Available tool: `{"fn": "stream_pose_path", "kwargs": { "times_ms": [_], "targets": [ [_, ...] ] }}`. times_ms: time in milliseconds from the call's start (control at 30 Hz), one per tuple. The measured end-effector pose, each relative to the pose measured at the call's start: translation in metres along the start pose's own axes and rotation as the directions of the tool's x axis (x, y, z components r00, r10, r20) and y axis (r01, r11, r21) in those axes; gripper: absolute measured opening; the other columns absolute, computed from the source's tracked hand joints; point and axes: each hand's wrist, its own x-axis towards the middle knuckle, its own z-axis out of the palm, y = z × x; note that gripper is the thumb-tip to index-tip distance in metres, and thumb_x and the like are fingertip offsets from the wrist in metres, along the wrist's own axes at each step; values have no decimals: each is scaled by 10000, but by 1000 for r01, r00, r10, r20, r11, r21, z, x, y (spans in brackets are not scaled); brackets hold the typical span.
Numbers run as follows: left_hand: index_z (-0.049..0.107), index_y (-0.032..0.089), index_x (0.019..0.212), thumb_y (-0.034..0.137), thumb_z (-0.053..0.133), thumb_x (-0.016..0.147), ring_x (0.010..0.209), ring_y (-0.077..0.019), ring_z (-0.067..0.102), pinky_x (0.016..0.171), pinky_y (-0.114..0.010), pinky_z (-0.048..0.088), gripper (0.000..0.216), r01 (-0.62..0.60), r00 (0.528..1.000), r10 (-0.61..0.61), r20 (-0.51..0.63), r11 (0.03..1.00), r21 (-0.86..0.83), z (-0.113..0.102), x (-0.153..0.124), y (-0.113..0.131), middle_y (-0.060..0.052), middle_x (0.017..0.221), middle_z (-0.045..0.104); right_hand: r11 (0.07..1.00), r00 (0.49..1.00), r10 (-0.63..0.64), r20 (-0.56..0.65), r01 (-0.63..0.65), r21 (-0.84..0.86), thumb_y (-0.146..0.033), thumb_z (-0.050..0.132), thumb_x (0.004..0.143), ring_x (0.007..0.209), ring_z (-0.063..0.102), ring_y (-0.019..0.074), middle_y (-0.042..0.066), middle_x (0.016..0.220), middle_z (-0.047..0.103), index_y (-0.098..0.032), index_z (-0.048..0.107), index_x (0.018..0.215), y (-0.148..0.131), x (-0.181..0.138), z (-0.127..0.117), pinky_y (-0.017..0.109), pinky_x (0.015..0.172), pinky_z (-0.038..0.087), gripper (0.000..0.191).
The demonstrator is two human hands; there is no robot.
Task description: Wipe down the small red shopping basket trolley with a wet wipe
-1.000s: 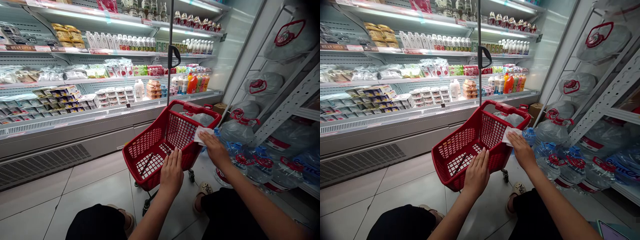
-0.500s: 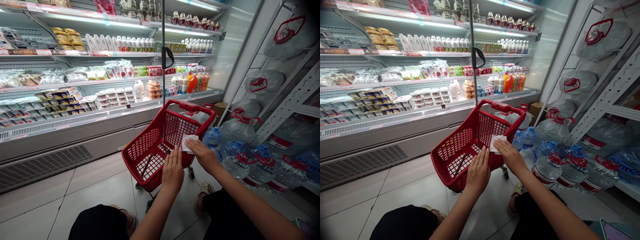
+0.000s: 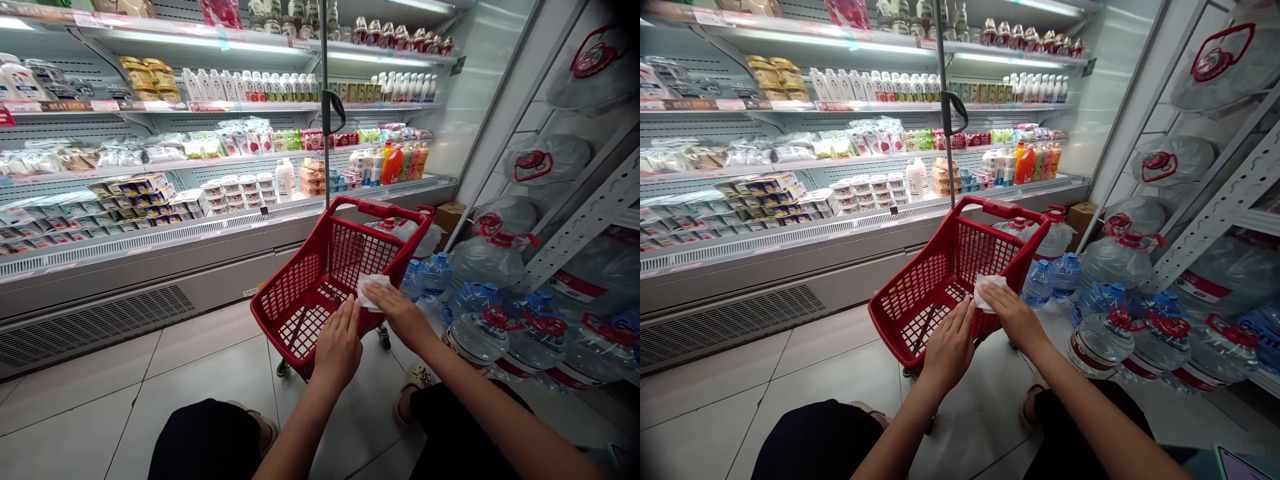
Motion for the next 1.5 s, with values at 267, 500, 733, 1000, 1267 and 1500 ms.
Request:
{"fn": "stream_pose_path", "kwargs": {
  "times_ms": [267, 500, 733, 1000, 1267, 1500],
  "targets": [
    [329, 106, 1606, 72, 461, 850, 1540, -215, 362, 1243, -393, 362, 768, -5, 1000, 5, -22, 1000, 19, -1, -15, -8, -98, 1687, 330, 992, 990, 121, -70, -122, -16, -7, 332, 930, 1448, 496, 193, 56, 1556, 542, -282, 373, 1612, 19, 9, 0, 486, 1235, 388, 737],
    [320, 92, 1611, 84, 465, 849, 1539, -222, 362, 1244, -392, 359, 776, 11, 1000, -11, 14, 1000, 22, 0, -12, -7, -109, 1688, 326, 999, 1000, -25, -6, 25, 44, 12, 340, 905, 1460, 478, 170, 18, 1572, 521, -307, 323, 1630, -7, 5, 6, 453, 1243, 384, 792],
    [338, 79, 1600, 84, 474, 841, 1548, -229, 346, 1249, -393, 351, 771, 20, 1000, -20, 8, 999, 38, 3, -10, -3, -118, 1693, 311, 991, 990, 121, -70, -117, 57, 8, 317, 908, 1457, 483, 184, 57, 1558, 539, -285, 378, 1609, 5, 7, 10, 489, 1228, 400, 762],
    [330, 87, 1604, 61, 466, 844, 1555, -218, 329, 1262, -382, 322, 772, -35, 999, 35, 6, 998, 54, -6, -21, -13, -109, 1694, 307, 997, 999, 36, -16, -34, 76, 7, 337, 908, 1461, 476, 169, 30, 1574, 519, -306, 360, 1615, 3, 9, 9, 469, 1247, 368, 774],
    [252, 142, 1645, 72, 461, 850, 1557, -211, 324, 1256, -399, 330, 825, 4, 1000, -1, -25, 995, 99, -6, -37, -17, -60, 1706, 280, 992, 999, -14, -36, 19, 129, 11, 315, 947, 1490, 431, 159, 32, 1588, 501, -271, 391, 1602, -27, 3, 25, 436, 1258, 363, 717],
    [250, 151, 1646, 72, 461, 854, 1556, -211, 328, 1255, -414, 336, 824, 4, 1000, -1, -29, 994, 111, -6, -41, -16, -68, 1715, 256, 980, 990, 134, -50, -125, 152, 3, 313, 944, 1468, 469, 185, 45, 1569, 524, -265, 471, 1559, 5, 10, 16, 490, 1251, 367, 688]
  ]
}}
